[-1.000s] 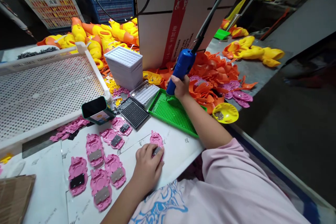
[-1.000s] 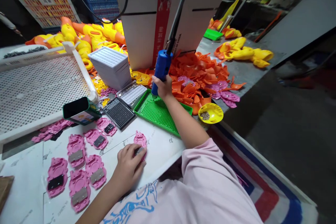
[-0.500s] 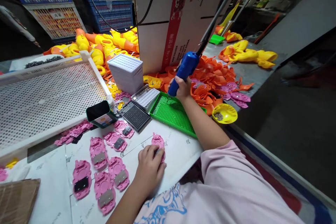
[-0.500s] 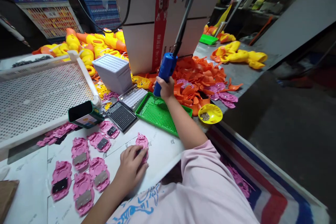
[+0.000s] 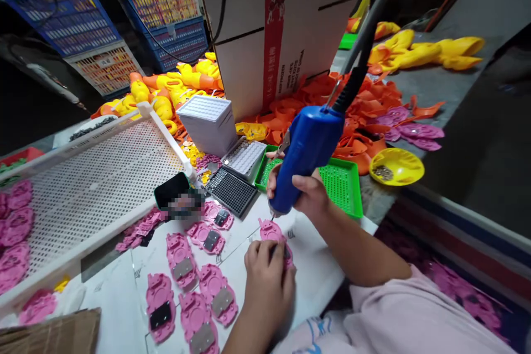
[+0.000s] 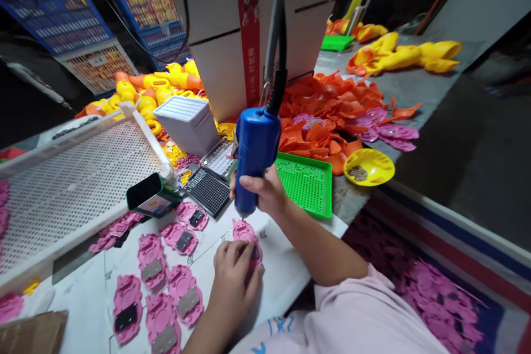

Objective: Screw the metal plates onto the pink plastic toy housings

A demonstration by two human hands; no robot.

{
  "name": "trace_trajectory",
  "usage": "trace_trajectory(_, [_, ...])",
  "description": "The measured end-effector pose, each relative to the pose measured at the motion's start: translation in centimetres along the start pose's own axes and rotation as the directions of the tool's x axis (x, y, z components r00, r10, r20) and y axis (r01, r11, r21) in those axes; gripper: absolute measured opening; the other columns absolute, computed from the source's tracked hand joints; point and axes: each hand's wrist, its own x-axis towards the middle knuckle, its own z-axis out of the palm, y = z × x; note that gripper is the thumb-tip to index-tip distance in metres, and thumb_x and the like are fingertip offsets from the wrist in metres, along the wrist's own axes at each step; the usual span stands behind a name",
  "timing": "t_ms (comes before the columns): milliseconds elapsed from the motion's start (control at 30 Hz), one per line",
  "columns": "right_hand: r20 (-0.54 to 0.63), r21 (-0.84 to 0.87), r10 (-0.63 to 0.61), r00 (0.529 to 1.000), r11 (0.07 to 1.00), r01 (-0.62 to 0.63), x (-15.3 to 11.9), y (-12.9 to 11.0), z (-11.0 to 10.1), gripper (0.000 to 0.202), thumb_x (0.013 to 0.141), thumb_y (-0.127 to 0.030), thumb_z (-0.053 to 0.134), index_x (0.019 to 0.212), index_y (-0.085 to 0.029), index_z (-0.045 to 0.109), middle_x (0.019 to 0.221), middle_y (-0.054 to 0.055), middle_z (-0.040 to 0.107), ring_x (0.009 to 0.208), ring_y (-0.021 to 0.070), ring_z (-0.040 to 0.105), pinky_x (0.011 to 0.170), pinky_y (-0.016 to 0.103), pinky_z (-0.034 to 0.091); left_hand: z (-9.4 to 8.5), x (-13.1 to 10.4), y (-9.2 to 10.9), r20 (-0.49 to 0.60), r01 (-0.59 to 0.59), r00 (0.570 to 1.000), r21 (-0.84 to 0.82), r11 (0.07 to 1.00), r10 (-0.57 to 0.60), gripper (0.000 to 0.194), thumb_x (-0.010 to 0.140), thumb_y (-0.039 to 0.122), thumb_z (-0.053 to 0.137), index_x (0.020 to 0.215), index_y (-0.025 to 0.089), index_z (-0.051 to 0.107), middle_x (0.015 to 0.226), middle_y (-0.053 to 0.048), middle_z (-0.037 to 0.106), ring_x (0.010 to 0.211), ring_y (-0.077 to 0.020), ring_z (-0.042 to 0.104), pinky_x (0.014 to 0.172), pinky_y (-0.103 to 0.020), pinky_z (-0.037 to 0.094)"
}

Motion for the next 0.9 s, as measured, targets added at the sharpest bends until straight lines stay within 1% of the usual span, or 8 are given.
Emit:
trace_trajectory(100, [0.032, 0.024, 0.040, 0.999, 0.999, -0.040, -0.3, 0.9, -0.2, 0.060, 0.053, -0.047, 0.080, 0.104, -0.018, 0.062, 0.057, -0.001, 0.066, 0.046, 0.0157, 0.060, 0.046, 0.029, 0.049, 0.3, -0.2, -0.1, -0.019, 0.004, 1.000, 0.001, 1.000, -0.004, 0.040, 0.082, 0.013, 0.058, 0.122, 0.014, 0.061, 0.109, -0.013, 0.061, 0.103, -0.0290, 0.051, 0.089, -0.048, 0.049])
trace_trajectory(267, [0.004, 0.003, 0.080, 0.997, 0.997, -0.080, -0.2, 1.5, -0.7, 0.059, 0.050, -0.048, 0.082, 0.098, -0.021, 0.062, 0.056, 0.000, 0.067, 0.046, 0.0166, 0.060, 0.046, 0.029, 0.050, 0.4, -0.1, 0.0, 0.005, 0.021, 1.000, -0.013, 1.000, -0.021, 0.039, 0.082, 0.015, 0.059, 0.121, 0.016, 0.061, 0.110, -0.013, 0.060, 0.103, -0.0291, 0.050, 0.090, -0.049, 0.049])
trace_trajectory(500, [0.043, -0.047, 0.114, 0.993, 0.993, -0.111, -0.2, 2.1, -1.3, 0.055, 0.056, -0.051, 0.078, 0.100, -0.021, 0.061, 0.060, 0.000, 0.066, 0.049, 0.0171, 0.062, 0.048, 0.031, 0.051, 0.4, -0.2, 0.0, 0.018, 0.045, 0.999, -0.050, 0.998, -0.044, 0.038, 0.083, 0.016, 0.058, 0.121, 0.016, 0.061, 0.110, -0.013, 0.061, 0.101, -0.0288, 0.050, 0.089, -0.049, 0.049])
trace_trajectory(667, [0.052, -0.065, 0.136, 0.989, 0.989, -0.133, -0.2, 2.2, -1.3, 0.058, 0.055, -0.052, 0.079, 0.101, -0.021, 0.062, 0.060, 0.000, 0.066, 0.050, 0.0172, 0.061, 0.048, 0.031, 0.051, 0.3, -0.1, 0.2, 0.010, 0.052, 0.999, -0.056, 0.997, -0.052, 0.036, 0.083, 0.015, 0.058, 0.119, 0.016, 0.061, 0.109, -0.012, 0.061, 0.100, -0.0287, 0.050, 0.089, -0.048, 0.049])
trace_trajectory(833, [0.030, -0.045, 0.148, 0.988, 0.988, -0.147, -0.1, 2.3, -1.5, 0.061, 0.054, -0.051, 0.080, 0.104, -0.021, 0.062, 0.060, -0.001, 0.066, 0.050, 0.0169, 0.061, 0.050, 0.031, 0.050, 0.0, 0.1, 0.2, 0.019, 0.036, 0.999, -0.039, 0.999, -0.035, 0.039, 0.079, 0.013, 0.063, 0.118, 0.014, 0.061, 0.108, -0.012, 0.061, 0.100, -0.0288, 0.049, 0.087, -0.046, 0.049])
trace_trajectory(900, [0.042, -0.057, 0.148, 0.988, 0.988, -0.145, -0.1, 2.4, -1.4, 0.063, 0.053, -0.052, 0.080, 0.104, -0.020, 0.062, 0.059, -0.001, 0.065, 0.050, 0.0168, 0.060, 0.049, 0.031, 0.050, 0.1, 0.0, 0.2, 0.020, 0.036, 0.999, -0.046, 0.998, -0.036, 0.039, 0.079, 0.012, 0.065, 0.117, 0.013, 0.061, 0.107, -0.012, 0.062, 0.100, -0.0284, 0.049, 0.087, -0.046, 0.049])
